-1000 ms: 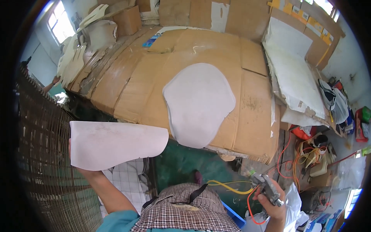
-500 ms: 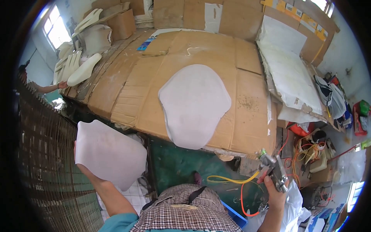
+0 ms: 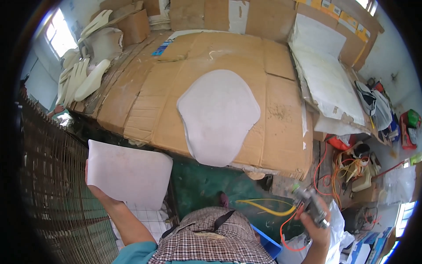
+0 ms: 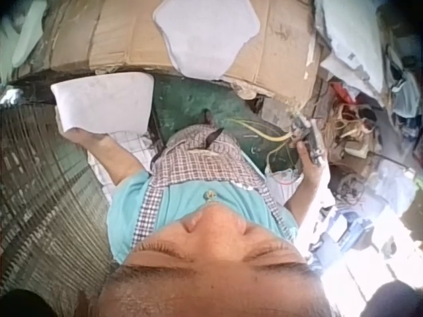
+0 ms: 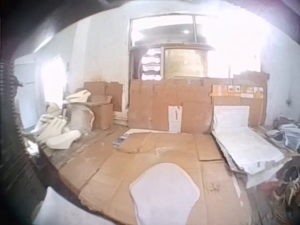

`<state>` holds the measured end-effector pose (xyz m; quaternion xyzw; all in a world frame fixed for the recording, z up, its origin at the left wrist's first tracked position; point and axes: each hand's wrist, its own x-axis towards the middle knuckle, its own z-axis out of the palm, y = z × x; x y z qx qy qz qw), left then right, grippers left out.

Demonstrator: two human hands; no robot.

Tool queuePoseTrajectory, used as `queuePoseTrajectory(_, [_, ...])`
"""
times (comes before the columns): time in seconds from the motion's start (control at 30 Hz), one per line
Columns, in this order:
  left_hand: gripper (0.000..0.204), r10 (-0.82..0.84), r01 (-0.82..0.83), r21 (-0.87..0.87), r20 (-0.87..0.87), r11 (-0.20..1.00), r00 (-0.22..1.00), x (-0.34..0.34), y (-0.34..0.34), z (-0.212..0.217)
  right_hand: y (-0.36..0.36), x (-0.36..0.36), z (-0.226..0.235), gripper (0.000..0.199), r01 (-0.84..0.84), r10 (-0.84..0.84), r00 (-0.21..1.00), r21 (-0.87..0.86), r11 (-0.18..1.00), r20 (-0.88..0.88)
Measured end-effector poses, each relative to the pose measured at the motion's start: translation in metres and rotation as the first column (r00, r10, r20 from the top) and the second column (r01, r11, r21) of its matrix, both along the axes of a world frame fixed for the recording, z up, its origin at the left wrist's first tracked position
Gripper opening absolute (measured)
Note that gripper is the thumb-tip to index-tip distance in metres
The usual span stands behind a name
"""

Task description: Apply adhesive spray to foam padding components and organize them.

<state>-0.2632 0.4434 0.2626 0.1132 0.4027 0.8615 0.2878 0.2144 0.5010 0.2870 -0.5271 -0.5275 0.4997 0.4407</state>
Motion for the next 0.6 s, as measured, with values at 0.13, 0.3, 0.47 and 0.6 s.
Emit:
queuePoseTrajectory(0.13, [0.034,0.123,-0.119,-0.101,0.033,0.988,0.992,0.015,0.010,0.014,-0.008,0.000,-0.009,0.052,-0.216,0.214,0.976,-0.109,0.970,-0.032])
queuePoseTrajectory(0.3, [0.033,0.051,-0.053,0.016,0.068,0.998,0.996,0.002,0.009,-0.005,0.020,-0.019,-0.027,0.036,-0.030,0.033,0.996,0.032,0.999,-0.085])
queuePoseTrajectory(0.47, [0.032,0.005,-0.010,0.062,0.065,0.998,0.998,0.006,0.009,-0.006,0.027,-0.022,-0.015,0.025,0.067,-0.065,0.997,0.054,0.996,-0.037])
queuePoseTrajectory(0.6, [0.032,0.078,-0.080,-0.014,-0.092,0.997,0.993,-0.001,0.007,-0.020,0.013,-0.014,-0.011,0.043,-0.153,0.153,0.986,0.009,0.988,-0.073])
